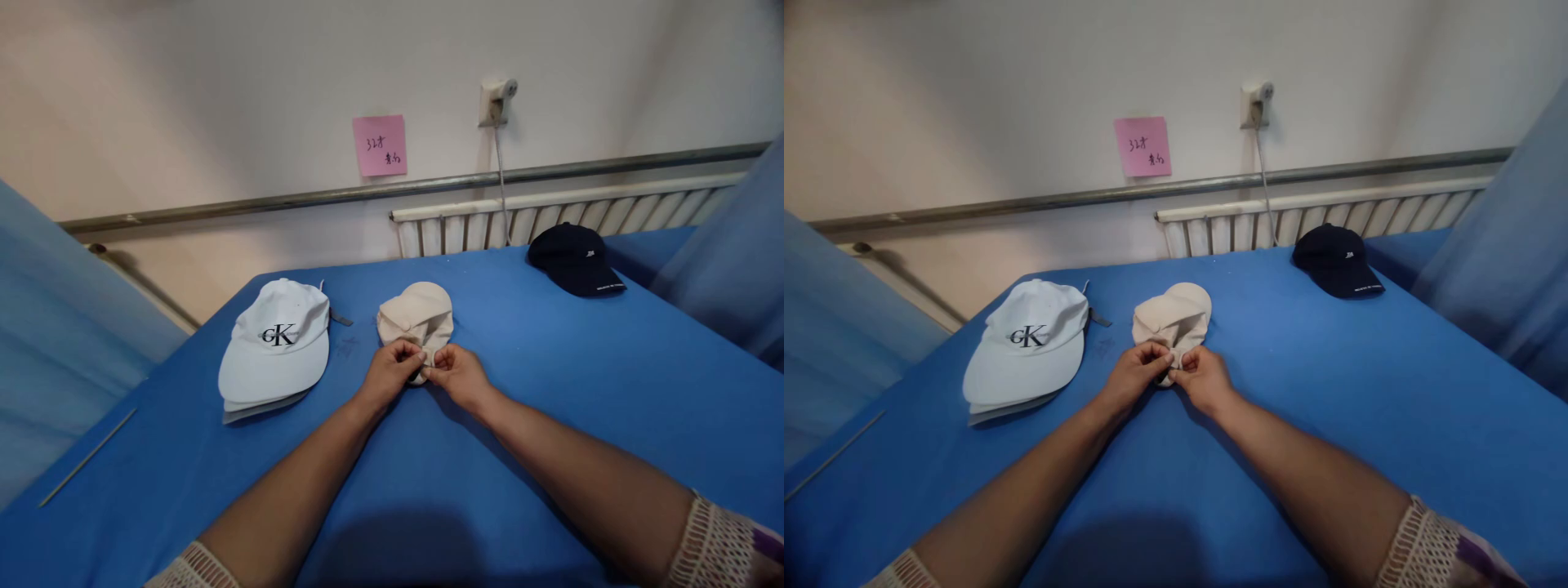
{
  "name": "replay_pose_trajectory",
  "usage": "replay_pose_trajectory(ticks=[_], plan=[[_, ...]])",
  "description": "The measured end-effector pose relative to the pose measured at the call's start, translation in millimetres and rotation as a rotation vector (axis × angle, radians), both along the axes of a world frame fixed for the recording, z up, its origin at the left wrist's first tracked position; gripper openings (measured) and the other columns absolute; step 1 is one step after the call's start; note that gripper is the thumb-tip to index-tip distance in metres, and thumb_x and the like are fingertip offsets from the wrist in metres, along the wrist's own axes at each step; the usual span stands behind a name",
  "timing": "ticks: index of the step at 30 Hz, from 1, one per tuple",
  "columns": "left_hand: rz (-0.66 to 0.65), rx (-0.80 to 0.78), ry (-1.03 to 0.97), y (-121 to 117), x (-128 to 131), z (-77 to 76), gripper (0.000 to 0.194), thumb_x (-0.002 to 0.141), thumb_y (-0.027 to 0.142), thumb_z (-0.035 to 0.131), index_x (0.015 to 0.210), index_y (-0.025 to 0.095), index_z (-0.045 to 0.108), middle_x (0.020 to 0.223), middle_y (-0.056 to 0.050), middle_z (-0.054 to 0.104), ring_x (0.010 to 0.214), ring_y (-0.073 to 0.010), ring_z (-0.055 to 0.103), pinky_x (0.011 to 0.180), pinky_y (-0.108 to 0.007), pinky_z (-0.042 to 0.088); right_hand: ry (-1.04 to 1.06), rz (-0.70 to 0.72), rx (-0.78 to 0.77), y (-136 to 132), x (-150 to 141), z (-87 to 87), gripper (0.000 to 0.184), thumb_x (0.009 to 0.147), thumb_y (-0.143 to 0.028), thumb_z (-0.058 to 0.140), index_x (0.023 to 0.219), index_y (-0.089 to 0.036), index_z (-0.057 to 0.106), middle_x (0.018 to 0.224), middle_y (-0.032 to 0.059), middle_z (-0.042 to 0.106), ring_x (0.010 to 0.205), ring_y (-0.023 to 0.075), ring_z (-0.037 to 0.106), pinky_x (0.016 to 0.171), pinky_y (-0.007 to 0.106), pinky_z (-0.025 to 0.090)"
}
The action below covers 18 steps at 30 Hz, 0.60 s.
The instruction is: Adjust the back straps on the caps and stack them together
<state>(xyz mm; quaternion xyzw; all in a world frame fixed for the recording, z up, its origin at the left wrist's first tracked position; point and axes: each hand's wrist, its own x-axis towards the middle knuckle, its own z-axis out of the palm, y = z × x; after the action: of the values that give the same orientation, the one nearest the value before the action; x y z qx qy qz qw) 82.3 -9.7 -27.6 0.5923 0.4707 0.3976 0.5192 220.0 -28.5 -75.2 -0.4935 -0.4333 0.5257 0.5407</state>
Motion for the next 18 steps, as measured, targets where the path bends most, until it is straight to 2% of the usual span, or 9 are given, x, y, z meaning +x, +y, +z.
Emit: replay_pose_trajectory(ticks=[11, 14, 18], plan=[[0.002, -0.013, -0.011, -2.5, 0.4, 3.3, 0.027, 0.065, 0.038, 0.074, 0.069, 0.013, 0.063, 0.062, 0.001, 0.058, 0.055, -0.0085, 0.05, 0.053, -0.021, 0.04, -0.063, -0.022, 0.002, 1.4, 1.5, -1.1, 0.032, 0.055, -0.036, 0.078, 0.066, -0.02, 0.052, 0.056, -0.0043, 0.054, 0.051, 0.0106, 0.048, 0.049, 0.025, 0.039], [0.0, 0.004, -0.004, -2.0, -1.8, 0.7, 0.027, 0.068, 0.039, 0.072, 0.074, 0.013, 0.065, 0.067, 0.0, 0.06, 0.058, -0.0097, 0.053, 0.055, -0.022, 0.041, -0.078, -0.015, 0.007, 0.2, 2.3, 1.0, 0.032, 0.056, -0.037, 0.078, 0.066, -0.02, 0.053, 0.056, -0.0042, 0.055, 0.049, 0.0103, 0.048, 0.049, 0.025, 0.041], [0.01, 0.068, 0.016, -3.4, -6.9, -2.6, 0.026, 0.071, 0.036, 0.069, 0.084, 0.014, 0.065, 0.074, -0.002, 0.063, 0.063, -0.0119, 0.056, 0.059, -0.024, 0.044, 0.002, 0.034, -0.021, -1.7, 5.4, 7.9, 0.032, 0.063, -0.045, 0.073, 0.066, -0.019, 0.055, 0.055, -0.0012, 0.059, 0.05, 0.0123, 0.054, 0.049, 0.025, 0.044]])
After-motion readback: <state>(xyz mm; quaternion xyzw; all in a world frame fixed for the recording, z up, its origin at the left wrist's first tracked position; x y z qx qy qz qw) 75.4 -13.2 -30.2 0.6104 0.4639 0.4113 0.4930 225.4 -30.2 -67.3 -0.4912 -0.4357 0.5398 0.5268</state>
